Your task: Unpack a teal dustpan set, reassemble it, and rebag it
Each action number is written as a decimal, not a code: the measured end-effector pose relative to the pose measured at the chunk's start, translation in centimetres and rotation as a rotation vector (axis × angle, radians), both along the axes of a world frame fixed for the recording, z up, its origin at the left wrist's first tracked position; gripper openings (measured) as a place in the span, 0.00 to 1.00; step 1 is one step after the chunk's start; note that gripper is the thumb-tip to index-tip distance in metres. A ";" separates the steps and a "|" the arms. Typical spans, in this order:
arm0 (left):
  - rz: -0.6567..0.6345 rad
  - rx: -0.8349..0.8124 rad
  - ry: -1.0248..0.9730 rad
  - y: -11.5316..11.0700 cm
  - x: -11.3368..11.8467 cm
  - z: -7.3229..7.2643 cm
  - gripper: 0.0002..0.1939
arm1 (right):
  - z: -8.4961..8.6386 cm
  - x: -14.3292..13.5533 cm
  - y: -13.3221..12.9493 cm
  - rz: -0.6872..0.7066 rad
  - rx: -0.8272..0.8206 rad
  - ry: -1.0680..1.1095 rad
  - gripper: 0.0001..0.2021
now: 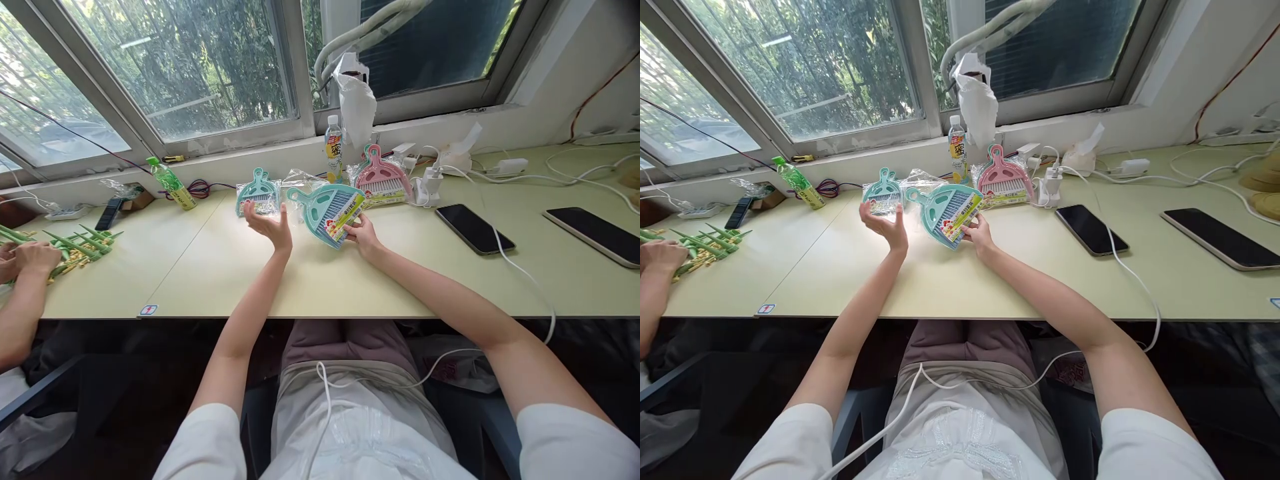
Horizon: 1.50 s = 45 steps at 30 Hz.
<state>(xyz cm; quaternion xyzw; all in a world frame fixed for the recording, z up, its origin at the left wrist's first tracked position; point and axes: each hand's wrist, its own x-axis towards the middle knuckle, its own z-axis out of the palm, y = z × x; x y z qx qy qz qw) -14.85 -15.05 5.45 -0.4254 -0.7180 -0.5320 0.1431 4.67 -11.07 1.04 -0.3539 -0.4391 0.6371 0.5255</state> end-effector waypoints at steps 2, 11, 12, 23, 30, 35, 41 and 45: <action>0.013 0.106 -0.259 0.8 -1.0 -0.2 0.39 | 0.0 0.1 0.0 -0.027 -0.001 0.033 0.22; -1.127 -0.183 -0.972 2.6 -0.8 -2.4 0.30 | 0.3 0.1 -0.3 -0.044 -0.040 0.041 0.16; -1.171 -0.208 -0.932 2.4 -0.5 -2.6 0.31 | 0.3 0.1 -0.3 -0.039 -0.041 0.038 0.15; -1.294 -0.320 -0.981 1.8 -0.5 -2.9 0.28 | 0.1 -0.6 -0.2 -0.026 0.000 0.168 0.16; -1.462 -0.541 -1.005 1.3 0.4 -3.1 0.26 | -0.1 -0.3 -0.1 -0.072 0.053 0.181 0.18; -1.420 -0.479 -0.976 1.5 1.0 -3.2 0.30 | 0.0 -0.2 0.0 -0.049 0.075 0.167 0.22; -1.307 -0.414 -0.800 1.5 1.3 -3.4 0.31 | 0.4 0.2 0.2 -0.026 0.102 0.076 0.30; -1.268 -0.407 -0.744 1.3 1.6 -3.1 0.33 | 1.0 0.7 0.4 -0.027 0.129 0.050 0.34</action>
